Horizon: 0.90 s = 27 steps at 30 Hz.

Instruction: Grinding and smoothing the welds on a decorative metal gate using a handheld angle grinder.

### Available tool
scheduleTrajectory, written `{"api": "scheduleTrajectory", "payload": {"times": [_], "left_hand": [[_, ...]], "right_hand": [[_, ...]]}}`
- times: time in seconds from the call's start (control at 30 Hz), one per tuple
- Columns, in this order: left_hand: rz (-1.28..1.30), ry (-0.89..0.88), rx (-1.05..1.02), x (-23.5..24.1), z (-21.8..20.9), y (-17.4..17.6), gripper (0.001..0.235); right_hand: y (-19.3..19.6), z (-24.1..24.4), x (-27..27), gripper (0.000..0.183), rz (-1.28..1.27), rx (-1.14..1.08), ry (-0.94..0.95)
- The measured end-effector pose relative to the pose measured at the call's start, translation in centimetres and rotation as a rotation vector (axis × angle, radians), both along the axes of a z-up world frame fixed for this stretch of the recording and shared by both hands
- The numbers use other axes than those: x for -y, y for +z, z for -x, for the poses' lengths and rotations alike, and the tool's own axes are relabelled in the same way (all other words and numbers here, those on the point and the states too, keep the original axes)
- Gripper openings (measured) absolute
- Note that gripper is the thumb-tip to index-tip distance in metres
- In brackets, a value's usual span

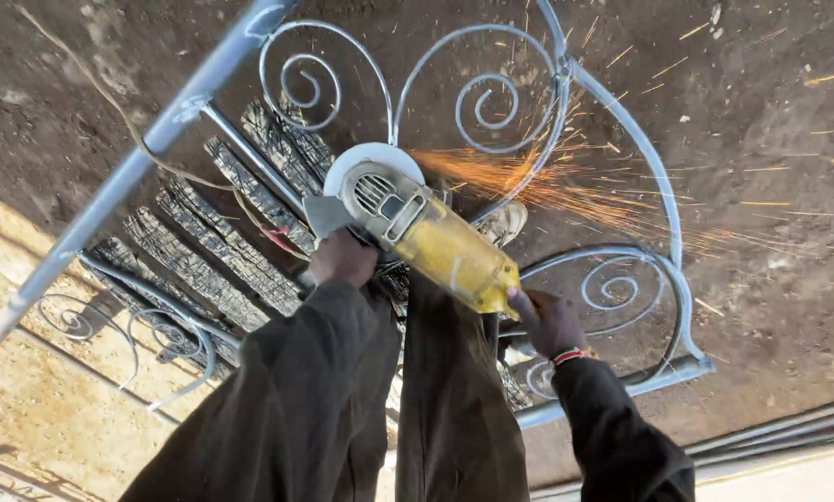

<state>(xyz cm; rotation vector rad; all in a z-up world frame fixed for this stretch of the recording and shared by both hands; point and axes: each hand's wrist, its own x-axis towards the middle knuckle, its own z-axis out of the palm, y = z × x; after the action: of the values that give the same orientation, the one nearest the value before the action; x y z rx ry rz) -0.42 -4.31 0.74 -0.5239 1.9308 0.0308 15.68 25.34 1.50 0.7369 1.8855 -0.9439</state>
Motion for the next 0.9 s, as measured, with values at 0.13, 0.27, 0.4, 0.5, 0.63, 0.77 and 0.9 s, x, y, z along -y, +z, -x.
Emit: {"api": "scheduleTrajectory", "payload": {"times": [0.13, 0.27, 0.4, 0.5, 0.63, 0.77, 0.9], "left_hand": [[0.009, -0.081, -0.063, 2.0, 0.4, -1.1, 0.037], [0.015, -0.171, -0.131, 3.2, 0.6, -0.7, 0.028], [-0.011, -0.180, -0.058, 3.8, 1.2, 0.4, 0.025], [0.078, -0.292, -0.010, 2.3, 0.6, 0.3, 0.041], [0.022, -0.407, -0.111, -2.5, 2.8, 2.4, 0.041], [-0.144, -0.488, -0.124, -8.2, 2.9, 1.0, 0.037], [-0.281, -0.489, -0.111, -16.6, 2.9, 2.6, 0.035]], "right_hand": [[-0.3, -1.9, 3.3, 0.060, 0.029, 0.053, -0.054], [-1.4, -5.7, 5.3, 0.067, 0.091, 0.098, -0.130], [0.0, -5.6, 5.2, 0.068, 0.104, 0.084, -0.160], [1.2, -4.8, 4.6, 0.070, 0.066, 0.059, -0.167], [1.0, -9.1, 3.9, 0.068, 0.058, 0.024, -0.327], [3.7, -10.8, 2.6, 0.075, -0.094, 0.014, -0.444], [6.1, -10.1, -3.0, 0.073, -0.218, 0.060, -0.433]]}}
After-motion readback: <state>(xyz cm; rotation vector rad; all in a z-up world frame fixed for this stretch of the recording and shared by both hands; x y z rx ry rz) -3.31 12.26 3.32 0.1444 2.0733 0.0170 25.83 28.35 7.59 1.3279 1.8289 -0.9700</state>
